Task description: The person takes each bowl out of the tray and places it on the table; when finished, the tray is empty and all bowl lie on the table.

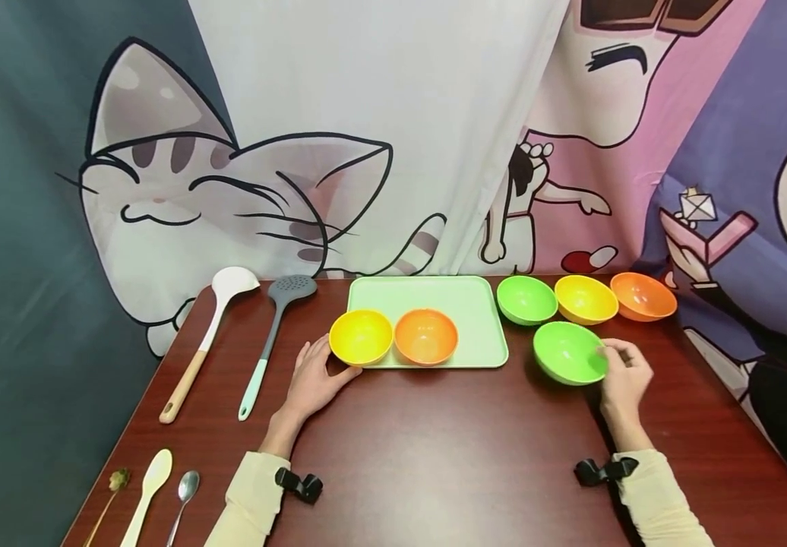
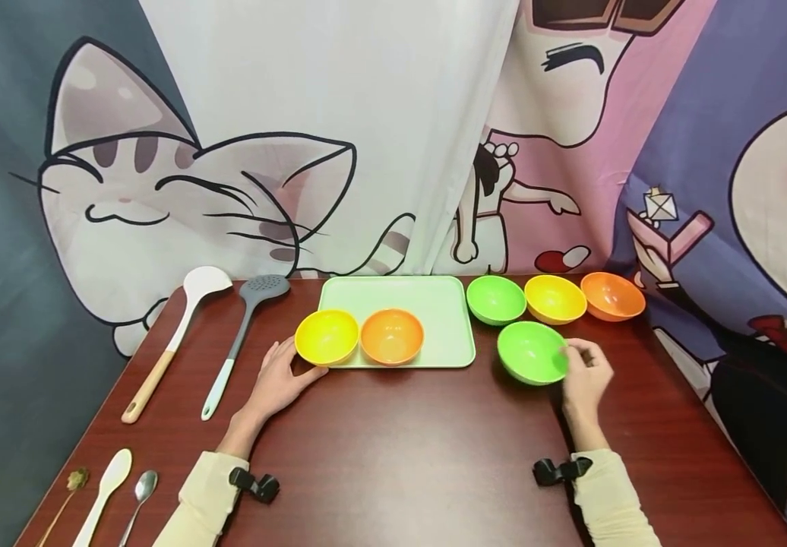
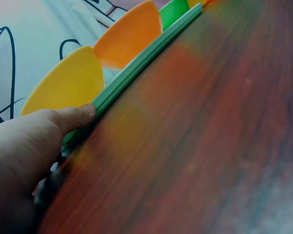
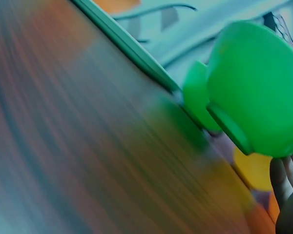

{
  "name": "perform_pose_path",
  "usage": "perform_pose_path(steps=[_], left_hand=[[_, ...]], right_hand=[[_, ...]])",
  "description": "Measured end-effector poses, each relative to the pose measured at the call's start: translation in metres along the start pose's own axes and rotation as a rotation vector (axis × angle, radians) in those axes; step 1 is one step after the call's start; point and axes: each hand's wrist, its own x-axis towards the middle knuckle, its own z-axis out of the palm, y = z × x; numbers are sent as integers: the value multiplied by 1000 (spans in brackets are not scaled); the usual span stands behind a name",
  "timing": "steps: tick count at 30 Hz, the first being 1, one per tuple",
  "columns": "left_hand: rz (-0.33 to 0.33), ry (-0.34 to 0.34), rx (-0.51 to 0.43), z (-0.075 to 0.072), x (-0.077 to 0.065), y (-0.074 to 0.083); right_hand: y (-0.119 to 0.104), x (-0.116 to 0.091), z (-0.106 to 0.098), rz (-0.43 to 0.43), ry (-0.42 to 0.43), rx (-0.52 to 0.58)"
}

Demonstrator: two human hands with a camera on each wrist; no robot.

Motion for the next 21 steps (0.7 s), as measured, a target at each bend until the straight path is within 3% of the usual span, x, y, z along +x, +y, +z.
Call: perform_pose_path(steps=[5, 13, 21], left_hand=[[37, 8, -6, 1, 3, -1], [20, 6, -10, 0, -4, -3], [13, 2, -8, -1, -3, -3]], right_hand=[[-1, 22, -23, -65, 127, 14], [0, 37, -46, -52, 209, 3], [-9, 59, -75, 17, 356, 9]])
